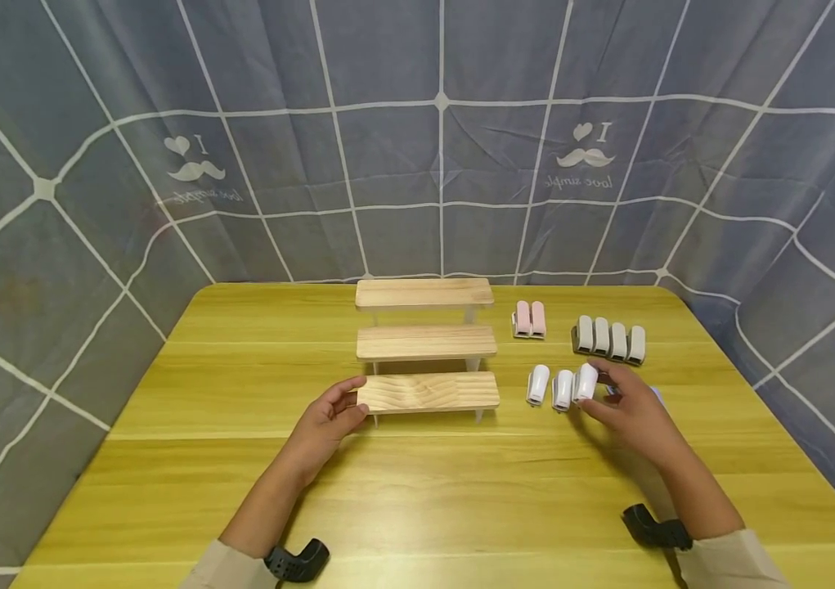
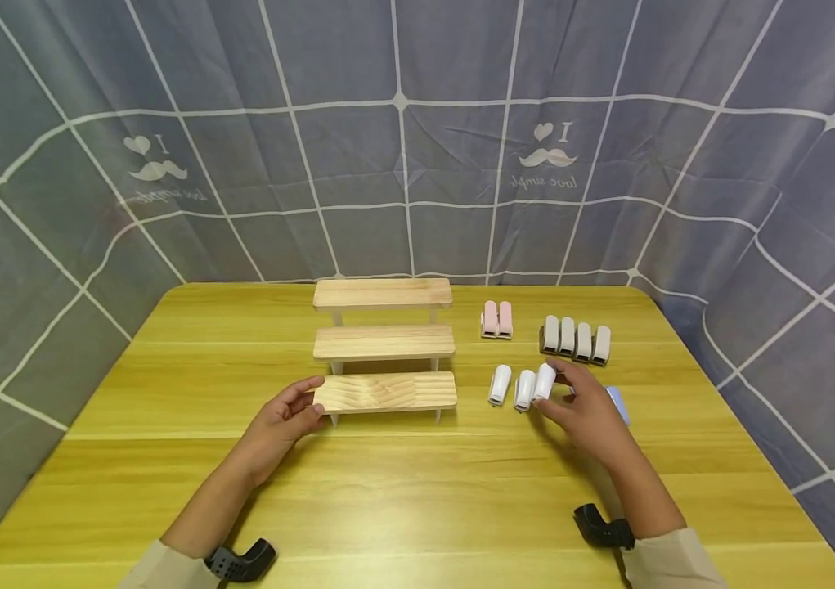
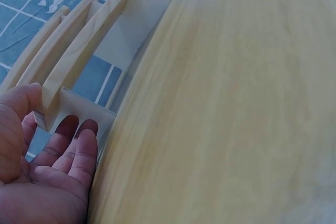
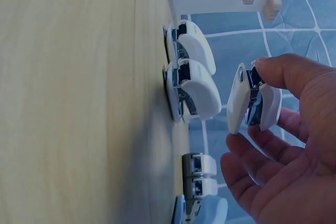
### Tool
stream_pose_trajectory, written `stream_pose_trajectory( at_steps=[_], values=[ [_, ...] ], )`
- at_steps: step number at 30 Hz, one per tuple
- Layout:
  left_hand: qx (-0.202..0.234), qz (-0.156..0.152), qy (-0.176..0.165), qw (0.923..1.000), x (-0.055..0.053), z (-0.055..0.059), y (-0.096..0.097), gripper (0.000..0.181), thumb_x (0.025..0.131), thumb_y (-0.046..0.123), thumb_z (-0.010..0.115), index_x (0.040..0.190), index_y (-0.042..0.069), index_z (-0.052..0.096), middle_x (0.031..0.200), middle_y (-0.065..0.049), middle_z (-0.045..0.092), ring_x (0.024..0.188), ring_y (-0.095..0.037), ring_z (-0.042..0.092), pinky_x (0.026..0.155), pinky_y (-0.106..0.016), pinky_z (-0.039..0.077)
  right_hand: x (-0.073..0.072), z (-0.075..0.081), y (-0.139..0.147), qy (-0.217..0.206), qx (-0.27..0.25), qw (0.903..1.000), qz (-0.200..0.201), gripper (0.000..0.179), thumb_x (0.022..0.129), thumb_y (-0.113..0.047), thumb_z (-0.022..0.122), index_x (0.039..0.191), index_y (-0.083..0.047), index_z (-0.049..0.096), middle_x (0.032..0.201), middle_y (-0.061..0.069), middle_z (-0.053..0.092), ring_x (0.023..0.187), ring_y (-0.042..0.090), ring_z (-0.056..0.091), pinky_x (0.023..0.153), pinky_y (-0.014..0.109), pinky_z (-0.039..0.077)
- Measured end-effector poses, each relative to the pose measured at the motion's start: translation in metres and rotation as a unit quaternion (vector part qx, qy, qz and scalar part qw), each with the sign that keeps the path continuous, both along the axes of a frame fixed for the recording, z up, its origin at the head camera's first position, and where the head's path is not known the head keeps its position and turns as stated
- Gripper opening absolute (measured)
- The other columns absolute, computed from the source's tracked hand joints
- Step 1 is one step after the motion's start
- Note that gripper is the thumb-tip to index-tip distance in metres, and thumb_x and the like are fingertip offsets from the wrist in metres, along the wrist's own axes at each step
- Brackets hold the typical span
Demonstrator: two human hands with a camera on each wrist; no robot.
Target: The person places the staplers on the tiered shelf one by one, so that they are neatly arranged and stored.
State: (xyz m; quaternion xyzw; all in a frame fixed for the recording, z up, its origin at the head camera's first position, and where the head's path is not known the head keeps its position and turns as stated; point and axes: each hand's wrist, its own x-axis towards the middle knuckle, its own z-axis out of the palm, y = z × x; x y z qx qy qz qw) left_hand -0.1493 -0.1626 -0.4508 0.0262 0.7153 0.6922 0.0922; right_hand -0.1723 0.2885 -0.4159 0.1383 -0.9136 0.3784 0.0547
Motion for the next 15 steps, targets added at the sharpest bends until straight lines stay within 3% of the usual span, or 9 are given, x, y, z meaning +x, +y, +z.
stream_pose_trajectory(
  at_steps=[2, 8, 15],
  values=[
    [0.001, 0.0, -0.003, 1.0, 0.0, 0.0, 0.0, 0.05, 0.099, 0.013, 0.062, 0.147, 0.012, 0.046, 0.138, -0.016, 0.051, 0.118, -0.026, 0.053, 0.097, -0.035, 0.051, 0.0, 0.001, -0.001, 0.005, 0.002, 1.0, 0.002, 0.061, 0.091, -0.009, 0.072, 0.143, 0.007, 0.044, 0.135, 0.025, 0.051, 0.119, 0.04, 0.053, 0.086, 0.039, 0.051],
    [0.002, 0.0, -0.007, 1.0, -0.001, -0.001, -0.001, 0.051, 0.099, 0.014, 0.063, 0.147, 0.013, 0.046, 0.136, -0.016, 0.053, 0.116, -0.026, 0.055, 0.098, -0.038, 0.05, 0.0, 0.006, -0.005, 0.01, 0.007, 0.9999, 0.007, 0.062, 0.09, -0.01, 0.073, 0.144, 0.004, 0.044, 0.137, 0.023, 0.05, 0.119, 0.04, 0.053, 0.086, 0.047, 0.05],
    [0.003, -0.003, -0.002, 1.0, 0.0, -0.001, 0.0, 0.051, 0.099, 0.013, 0.062, 0.147, 0.011, 0.045, 0.135, -0.017, 0.052, 0.114, -0.025, 0.055, 0.096, -0.035, 0.051, 0.001, 0.016, -0.014, 0.015, 0.006, 0.9997, 0.019, 0.063, 0.091, -0.015, 0.074, 0.143, 0.001, 0.043, 0.136, 0.019, 0.053, 0.121, 0.036, 0.053, 0.084, 0.044, 0.049]
  ],
)
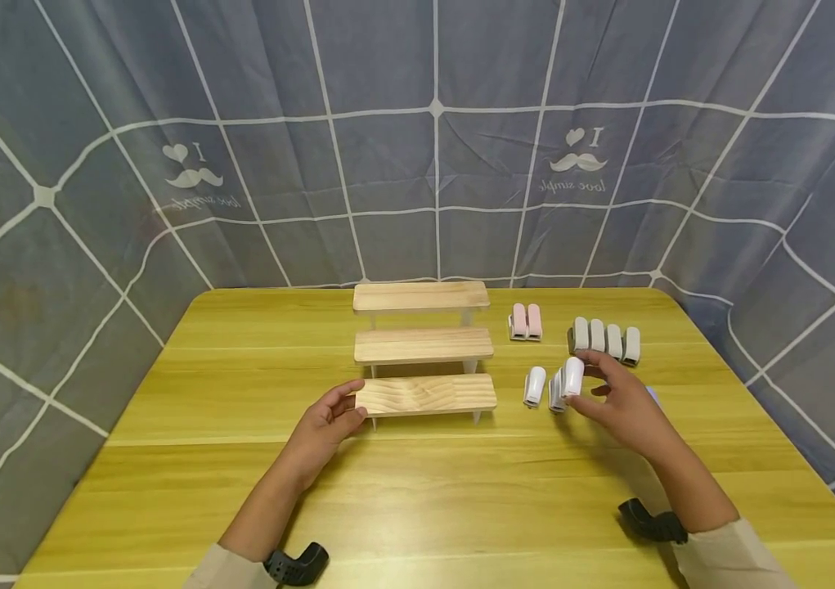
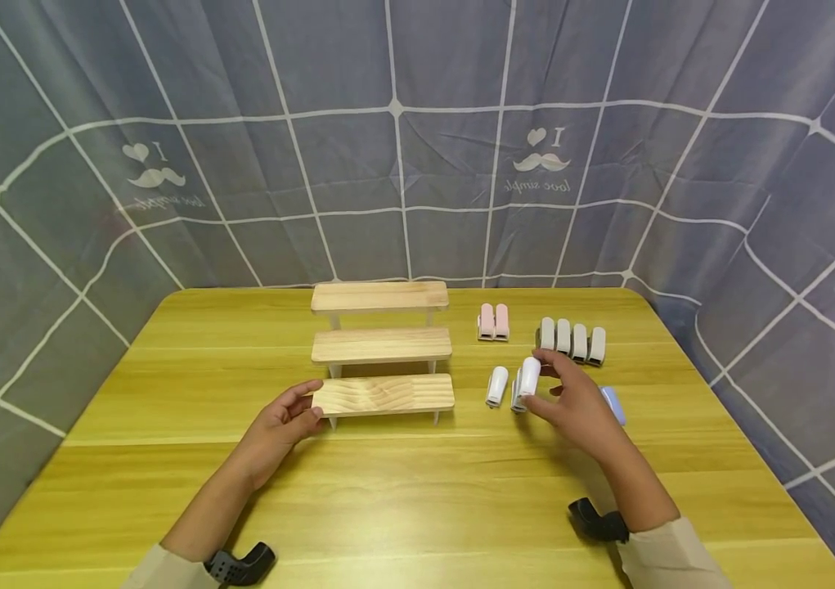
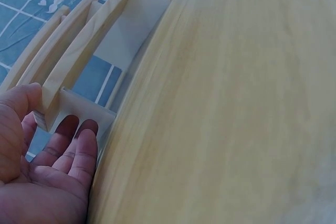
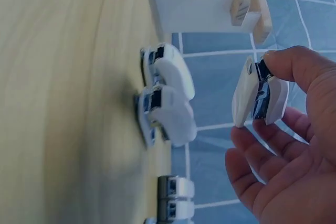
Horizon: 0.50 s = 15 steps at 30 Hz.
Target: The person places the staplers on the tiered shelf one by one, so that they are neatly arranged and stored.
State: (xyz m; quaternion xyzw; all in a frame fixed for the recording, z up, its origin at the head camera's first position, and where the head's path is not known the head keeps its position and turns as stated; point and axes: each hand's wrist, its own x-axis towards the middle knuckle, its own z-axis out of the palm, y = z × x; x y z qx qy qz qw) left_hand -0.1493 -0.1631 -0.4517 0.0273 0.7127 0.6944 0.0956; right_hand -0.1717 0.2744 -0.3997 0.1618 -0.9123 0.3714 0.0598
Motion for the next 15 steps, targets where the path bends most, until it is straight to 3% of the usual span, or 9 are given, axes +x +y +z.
stream_pose_trajectory(
  at_steps=[15],
  values=[
    [0.004, -0.007, 0.003, 1.0, 0.002, 0.001, 0.0, 0.053, 0.099, 0.016, 0.063, 0.148, 0.009, 0.043, 0.137, -0.02, 0.051, 0.116, -0.026, 0.054, 0.101, -0.039, 0.049, -0.004, 0.018, -0.031, 0.011, -0.008, 0.9992, 0.038, 0.062, 0.088, -0.012, 0.076, 0.141, 0.0, 0.046, 0.135, 0.015, 0.054, 0.119, 0.032, 0.053, 0.088, 0.049, 0.05]
  ],
)
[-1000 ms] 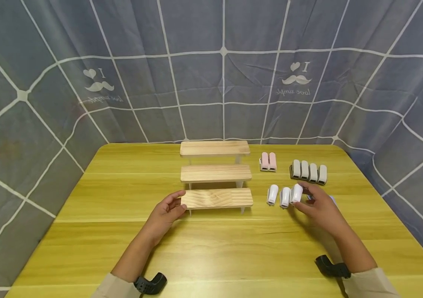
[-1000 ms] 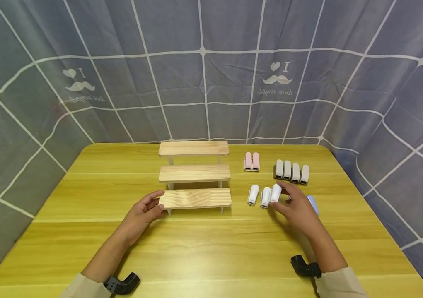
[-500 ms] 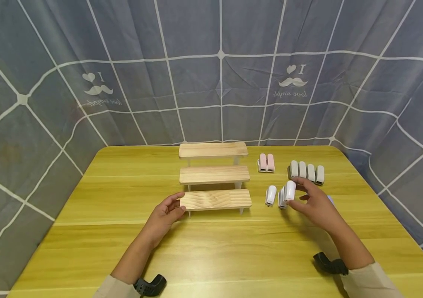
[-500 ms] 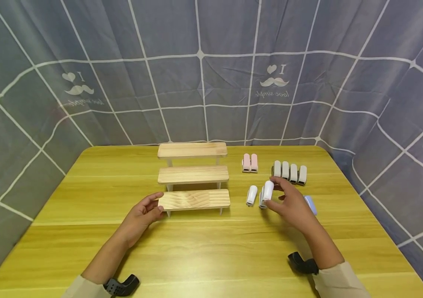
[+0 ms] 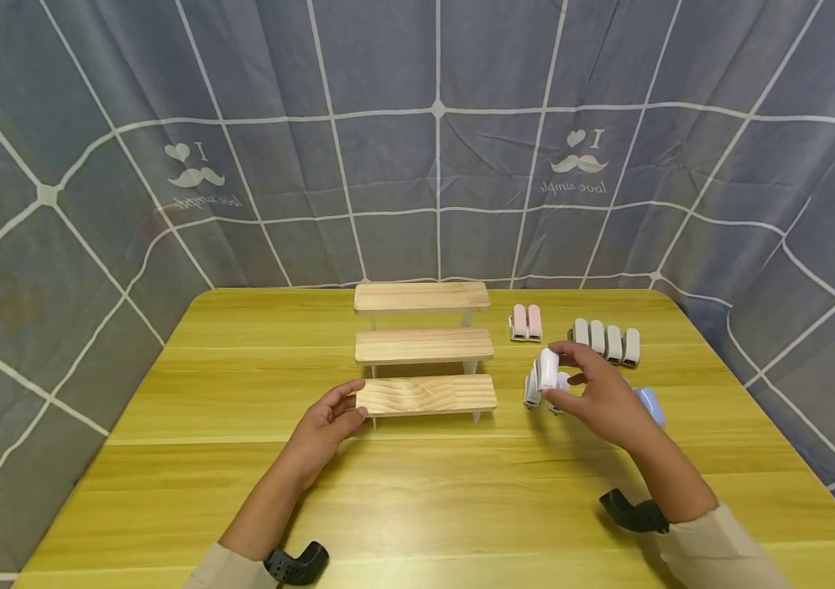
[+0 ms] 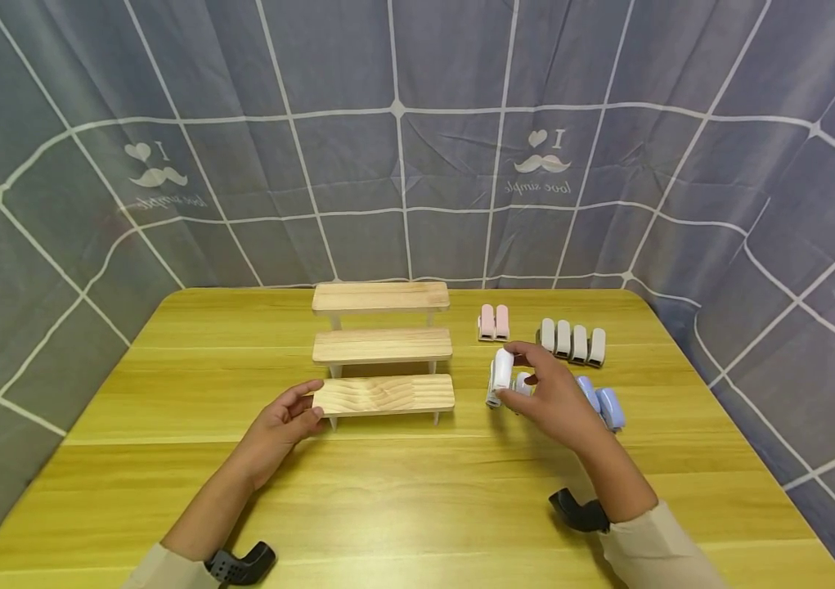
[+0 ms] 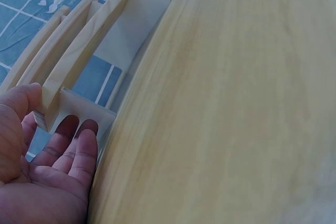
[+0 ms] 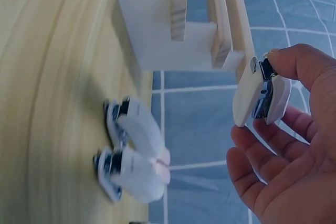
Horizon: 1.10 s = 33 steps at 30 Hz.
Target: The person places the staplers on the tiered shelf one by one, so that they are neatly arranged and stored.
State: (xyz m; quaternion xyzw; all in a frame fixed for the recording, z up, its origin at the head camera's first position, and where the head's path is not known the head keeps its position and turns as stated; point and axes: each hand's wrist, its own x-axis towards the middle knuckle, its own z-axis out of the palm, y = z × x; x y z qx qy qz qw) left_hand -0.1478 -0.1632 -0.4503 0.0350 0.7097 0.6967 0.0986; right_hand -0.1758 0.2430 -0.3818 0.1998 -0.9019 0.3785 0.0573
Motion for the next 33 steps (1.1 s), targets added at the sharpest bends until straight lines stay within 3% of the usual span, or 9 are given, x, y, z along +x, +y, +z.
stream_pose_trajectory(
  at_steps=[9, 22, 33],
  values=[
    [-0.002, 0.005, 0.001, 1.0, -0.001, 0.0, 0.001, 0.053, 0.098, 0.014, 0.064, 0.147, 0.009, 0.045, 0.134, -0.018, 0.053, 0.114, -0.024, 0.056, 0.098, -0.034, 0.05, -0.004, 0.007, -0.02, 0.019, -0.02, 0.9991, 0.033, 0.058, 0.089, -0.01, 0.075, 0.141, -0.003, 0.048, 0.134, 0.012, 0.054, 0.12, 0.03, 0.052, 0.088, 0.05, 0.05],
    [-0.003, 0.006, -0.001, 1.0, 0.001, 0.0, 0.001, 0.051, 0.099, 0.013, 0.062, 0.147, 0.009, 0.045, 0.134, -0.019, 0.053, 0.114, -0.025, 0.056, 0.099, -0.036, 0.05, -0.013, 0.022, -0.046, 0.015, -0.034, 0.9964, 0.077, 0.058, 0.09, -0.011, 0.074, 0.142, -0.008, 0.048, 0.133, 0.009, 0.054, 0.12, 0.026, 0.051, 0.089, 0.053, 0.048],
    [-0.01, 0.007, 0.004, 0.9999, 0.001, -0.002, 0.001, 0.05, 0.099, 0.014, 0.062, 0.146, 0.01, 0.046, 0.133, -0.018, 0.054, 0.115, -0.027, 0.056, 0.098, -0.037, 0.051, -0.024, 0.038, -0.072, 0.04, -0.031, 0.9931, 0.106, 0.059, 0.088, -0.013, 0.076, 0.141, -0.01, 0.051, 0.129, 0.005, 0.057, 0.116, 0.02, 0.053, 0.088, 0.043, 0.05]
  ],
)
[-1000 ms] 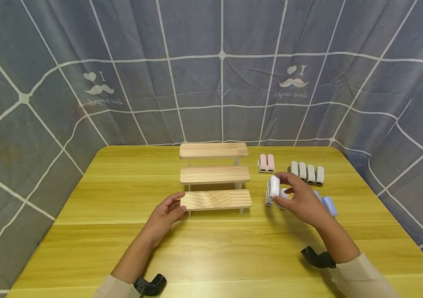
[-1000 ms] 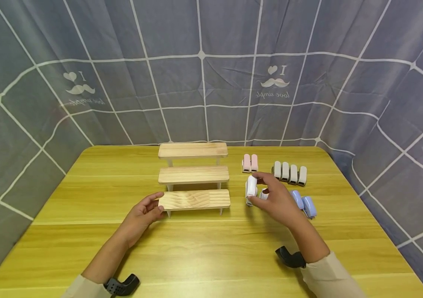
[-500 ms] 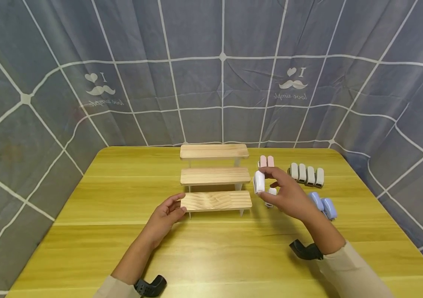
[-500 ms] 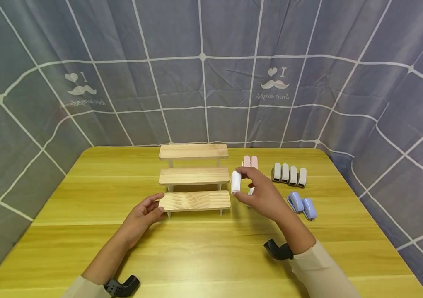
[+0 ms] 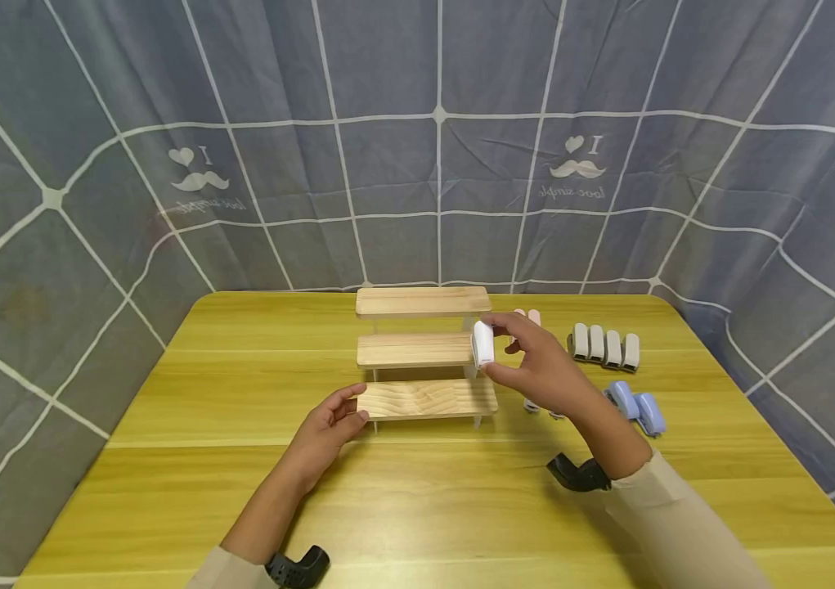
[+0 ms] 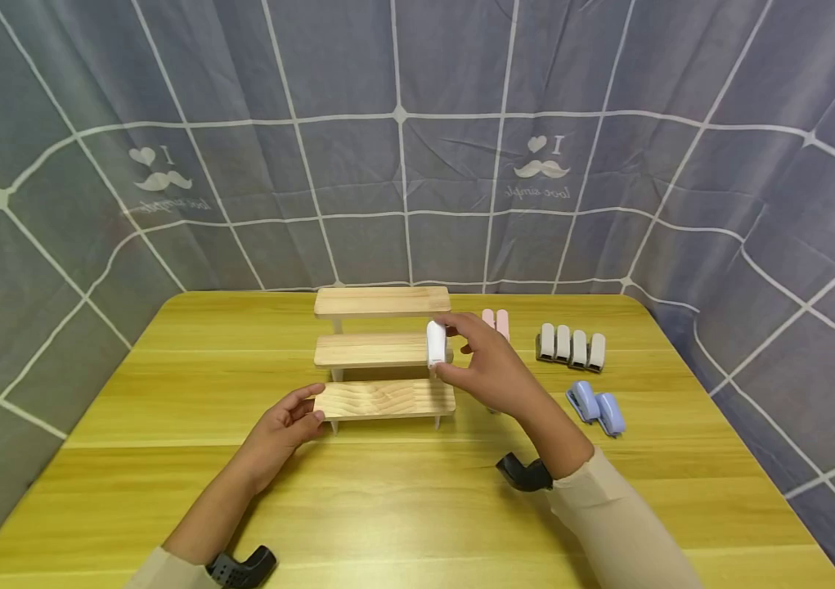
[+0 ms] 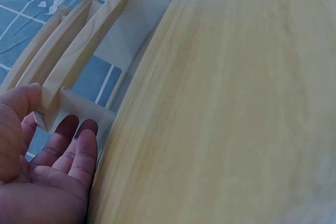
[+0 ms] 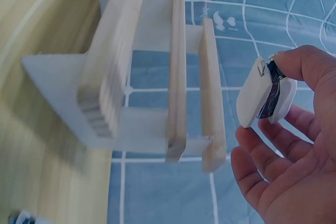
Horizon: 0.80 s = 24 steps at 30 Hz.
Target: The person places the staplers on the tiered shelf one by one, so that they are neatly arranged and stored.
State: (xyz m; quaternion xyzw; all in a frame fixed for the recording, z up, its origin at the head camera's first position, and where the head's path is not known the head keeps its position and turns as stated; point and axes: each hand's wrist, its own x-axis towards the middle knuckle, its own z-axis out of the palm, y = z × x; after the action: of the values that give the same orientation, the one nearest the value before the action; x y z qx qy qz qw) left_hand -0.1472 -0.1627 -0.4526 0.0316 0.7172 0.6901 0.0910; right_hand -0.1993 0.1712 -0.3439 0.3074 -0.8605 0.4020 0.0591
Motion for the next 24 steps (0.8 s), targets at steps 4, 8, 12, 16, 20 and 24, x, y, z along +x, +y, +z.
stream_pose_trajectory(
  at_steps=[4, 8, 12, 16, 20, 24],
  values=[
    [-0.004, 0.001, 0.001, 1.0, -0.001, -0.002, -0.001, 0.049, 0.099, 0.016, 0.063, 0.146, 0.012, 0.047, 0.136, -0.017, 0.054, 0.117, -0.028, 0.056, 0.098, -0.038, 0.051, -0.005, 0.005, -0.012, -0.007, -0.006, 0.9999, 0.014, 0.06, 0.089, -0.013, 0.076, 0.142, -0.008, 0.049, 0.134, 0.006, 0.054, 0.117, 0.023, 0.052, 0.089, 0.045, 0.05],
    [-0.004, 0.003, 0.0, 1.0, -0.001, -0.002, -0.001, 0.049, 0.099, 0.014, 0.063, 0.145, 0.012, 0.048, 0.135, -0.017, 0.054, 0.116, -0.028, 0.056, 0.098, -0.038, 0.051, -0.012, 0.01, -0.028, 0.003, -0.01, 0.9998, 0.02, 0.06, 0.089, -0.012, 0.076, 0.142, -0.006, 0.05, 0.136, 0.007, 0.053, 0.117, 0.024, 0.052, 0.088, 0.044, 0.051],
    [-0.003, 0.006, -0.001, 1.0, 0.0, -0.001, 0.0, 0.049, 0.099, 0.013, 0.063, 0.145, 0.012, 0.048, 0.134, -0.016, 0.055, 0.115, -0.027, 0.057, 0.097, -0.036, 0.051, -0.018, 0.016, -0.044, 0.009, -0.012, 0.9996, 0.026, 0.061, 0.088, -0.013, 0.076, 0.143, -0.007, 0.05, 0.134, 0.005, 0.055, 0.119, 0.022, 0.053, 0.087, 0.04, 0.05],
    [-0.003, 0.008, 0.001, 1.0, 0.0, 0.0, 0.0, 0.049, 0.098, 0.013, 0.063, 0.145, 0.011, 0.048, 0.132, -0.017, 0.056, 0.114, -0.025, 0.057, 0.096, -0.034, 0.052, -0.028, 0.019, -0.06, -0.002, -0.015, 0.9994, 0.032, 0.062, 0.088, -0.015, 0.076, 0.143, -0.006, 0.049, 0.135, 0.005, 0.055, 0.119, 0.02, 0.054, 0.089, 0.041, 0.051],
    [0.001, 0.004, 0.005, 1.0, 0.0, -0.001, 0.0, 0.05, 0.099, 0.013, 0.063, 0.146, 0.008, 0.047, 0.129, -0.018, 0.056, 0.111, -0.024, 0.057, 0.095, -0.033, 0.051, -0.038, 0.021, -0.073, 0.002, -0.013, 0.9993, 0.035, 0.061, 0.087, -0.016, 0.076, 0.142, -0.005, 0.051, 0.133, 0.005, 0.056, 0.118, 0.02, 0.056, 0.089, 0.041, 0.051],
    [0.007, 0.005, 0.005, 1.0, 0.0, 0.0, 0.001, 0.05, 0.098, 0.012, 0.063, 0.146, 0.007, 0.047, 0.13, -0.019, 0.055, 0.111, -0.024, 0.057, 0.096, -0.033, 0.051, -0.048, 0.022, -0.086, 0.012, -0.012, 0.9989, 0.044, 0.059, 0.087, -0.016, 0.076, 0.14, -0.007, 0.052, 0.131, 0.004, 0.057, 0.118, 0.019, 0.056, 0.088, 0.039, 0.052]
  ],
)
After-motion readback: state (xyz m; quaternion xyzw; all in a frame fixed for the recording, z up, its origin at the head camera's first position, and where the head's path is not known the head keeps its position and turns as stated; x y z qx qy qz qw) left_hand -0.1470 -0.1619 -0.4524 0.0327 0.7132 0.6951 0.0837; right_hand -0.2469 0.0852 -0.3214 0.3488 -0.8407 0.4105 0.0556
